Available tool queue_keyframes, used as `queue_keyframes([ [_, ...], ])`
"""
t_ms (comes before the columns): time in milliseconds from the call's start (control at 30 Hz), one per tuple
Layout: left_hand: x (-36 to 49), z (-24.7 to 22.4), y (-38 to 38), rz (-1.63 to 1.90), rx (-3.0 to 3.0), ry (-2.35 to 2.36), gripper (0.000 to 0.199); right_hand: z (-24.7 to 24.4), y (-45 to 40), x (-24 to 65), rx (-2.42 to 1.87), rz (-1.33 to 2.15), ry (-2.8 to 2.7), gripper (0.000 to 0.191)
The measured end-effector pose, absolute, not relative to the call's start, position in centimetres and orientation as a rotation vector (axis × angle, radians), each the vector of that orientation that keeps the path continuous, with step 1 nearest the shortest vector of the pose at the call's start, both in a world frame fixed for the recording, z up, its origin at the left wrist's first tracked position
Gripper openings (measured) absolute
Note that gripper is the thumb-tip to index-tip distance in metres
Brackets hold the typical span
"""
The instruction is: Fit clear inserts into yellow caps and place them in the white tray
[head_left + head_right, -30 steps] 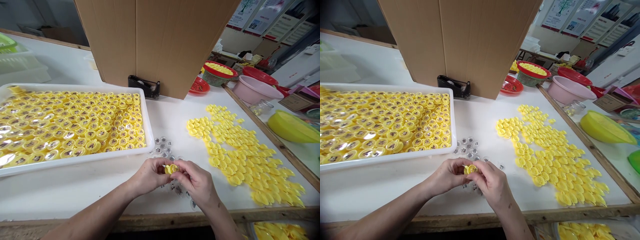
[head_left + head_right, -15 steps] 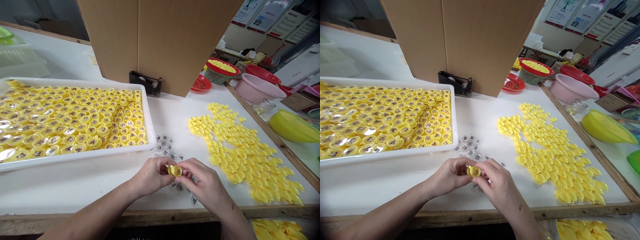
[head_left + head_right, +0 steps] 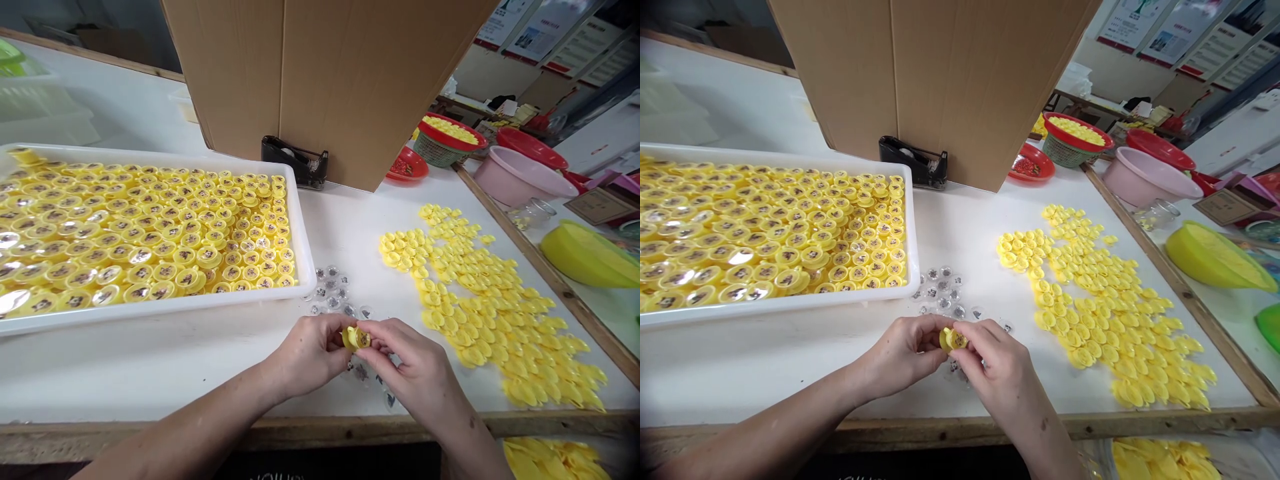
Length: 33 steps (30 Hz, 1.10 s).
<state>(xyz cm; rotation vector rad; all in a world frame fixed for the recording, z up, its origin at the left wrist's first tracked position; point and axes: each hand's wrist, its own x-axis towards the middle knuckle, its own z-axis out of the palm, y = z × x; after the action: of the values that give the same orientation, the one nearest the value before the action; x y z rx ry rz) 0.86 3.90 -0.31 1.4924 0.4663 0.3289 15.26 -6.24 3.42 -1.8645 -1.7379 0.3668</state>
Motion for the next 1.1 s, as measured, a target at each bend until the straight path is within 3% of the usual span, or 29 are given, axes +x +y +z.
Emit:
queue_keyframes([
  [167,0.9,-0.1,3.7,0.357,1.45,0.43,0.039,3.5,-6.3,14.9,-1.884,0.259,-1.75,0.025],
  [700,0.8,-0.3,2.8,0.429,1.355,0.377,0.045,3.7,-6.6,14.3,-2.0,0.278,-1.567,0.019],
  [967,1.1,-0.8,3.1,0.404,1.158,0.542,0.031,2.4,-6.3,13.4,-1.939,0.095,-1.632,0.026],
  [1100,1.3,-1.0,3.3,0.444,0.97,0.5,0.036,2.4,-6.4,13.6,-1.869,0.306,-1.566,0.022],
])
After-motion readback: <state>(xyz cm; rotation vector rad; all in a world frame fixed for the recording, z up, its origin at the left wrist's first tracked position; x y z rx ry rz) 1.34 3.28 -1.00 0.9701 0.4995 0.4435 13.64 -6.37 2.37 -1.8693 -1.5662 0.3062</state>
